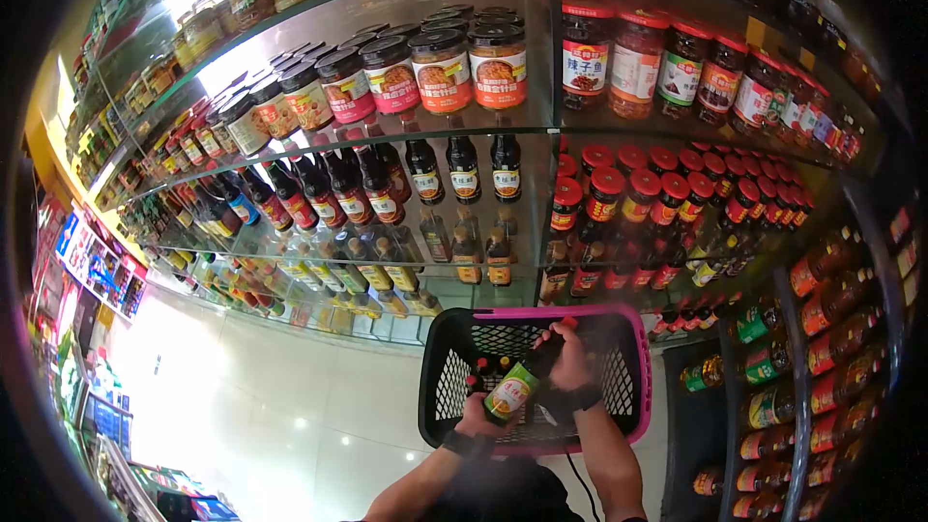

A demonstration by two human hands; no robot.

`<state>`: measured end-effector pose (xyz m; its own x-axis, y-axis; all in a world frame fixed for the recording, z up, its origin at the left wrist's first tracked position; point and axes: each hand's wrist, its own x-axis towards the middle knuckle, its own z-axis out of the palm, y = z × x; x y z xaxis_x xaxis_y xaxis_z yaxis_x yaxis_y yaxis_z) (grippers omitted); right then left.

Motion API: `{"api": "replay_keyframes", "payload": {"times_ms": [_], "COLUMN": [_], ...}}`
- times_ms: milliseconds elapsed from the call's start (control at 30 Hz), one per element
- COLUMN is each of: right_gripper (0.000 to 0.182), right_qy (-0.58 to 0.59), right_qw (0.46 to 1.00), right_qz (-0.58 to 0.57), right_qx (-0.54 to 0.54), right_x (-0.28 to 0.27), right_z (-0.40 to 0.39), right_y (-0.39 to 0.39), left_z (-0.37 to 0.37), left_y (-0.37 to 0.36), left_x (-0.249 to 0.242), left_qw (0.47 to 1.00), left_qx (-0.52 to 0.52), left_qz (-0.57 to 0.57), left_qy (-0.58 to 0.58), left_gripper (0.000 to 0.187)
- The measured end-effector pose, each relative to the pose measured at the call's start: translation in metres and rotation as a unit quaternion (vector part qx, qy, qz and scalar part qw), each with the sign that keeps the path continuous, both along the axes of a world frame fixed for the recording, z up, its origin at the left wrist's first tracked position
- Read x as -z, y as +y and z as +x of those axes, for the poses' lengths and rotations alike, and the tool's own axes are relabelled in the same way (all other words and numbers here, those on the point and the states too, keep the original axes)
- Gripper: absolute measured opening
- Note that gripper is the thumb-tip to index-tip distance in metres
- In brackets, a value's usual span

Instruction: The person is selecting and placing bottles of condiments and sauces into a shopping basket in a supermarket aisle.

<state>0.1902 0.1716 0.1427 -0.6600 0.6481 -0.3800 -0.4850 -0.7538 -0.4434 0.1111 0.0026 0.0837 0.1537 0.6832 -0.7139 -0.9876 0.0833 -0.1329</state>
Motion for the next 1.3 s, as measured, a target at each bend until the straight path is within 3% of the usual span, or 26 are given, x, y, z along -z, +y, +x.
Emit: {"api": "replay_keyframes", "payload": {"times_ms": [167,333,367,600,767,833,1100,1167,1300], "right_gripper": [0.014,0.012,0.011,0.011,0.011,0.01,0.01,0.01,0.011], "right_qy": [0.003,-0.052,-0.008,-0.03,-0.01,-0.021,-0.013,-0.013,-0.037], "right_qw": [1.0,0.99,0.996,0.996,0.999,0.999,0.997,0.995,0.989], "right_qz": [-0.001,0.11,-0.028,-0.024,-0.009,-0.007,0.001,0.012,0.014], "right_qx": [-0.031,-0.071,-0.085,-0.078,-0.043,-0.046,-0.076,-0.103,-0.144], "right_x": [0.013,0.019,0.02,0.013,-0.006,-0.017,-0.029,-0.032,-0.039], "right_z": [-0.002,-0.016,-0.023,-0.037,-0.06,-0.075,-0.168,-0.197,-0.255], "right_y": [0.0,-0.016,-0.015,-0.048,-0.082,-0.099,-0.207,-0.235,-0.286], "left_z": [0.011,0.012,0.012,-0.011,-0.038,-0.055,-0.135,-0.155,-0.194], "left_y": [-0.011,-0.029,-0.033,-0.06,-0.089,-0.103,-0.216,-0.245,-0.298], "left_x": [-0.003,0.003,0.0,-0.001,0.0,-0.01,-0.021,-0.038,-0.037], "left_qw": [0.999,0.995,0.995,0.995,0.998,1.0,0.998,0.997,0.989], "left_qx": [-0.042,-0.086,-0.094,-0.081,-0.046,-0.018,-0.039,-0.066,-0.144], "left_qz": [0.009,0.007,0.002,-0.026,0.036,0.0,0.039,-0.019,0.016], "left_qy": [0.0,-0.05,-0.017,-0.058,-0.028,-0.004,0.022,0.022,0.016], "left_gripper": [0.047,0.047,0.045,0.051,0.047,0.052,0.051,0.048,0.044]}}
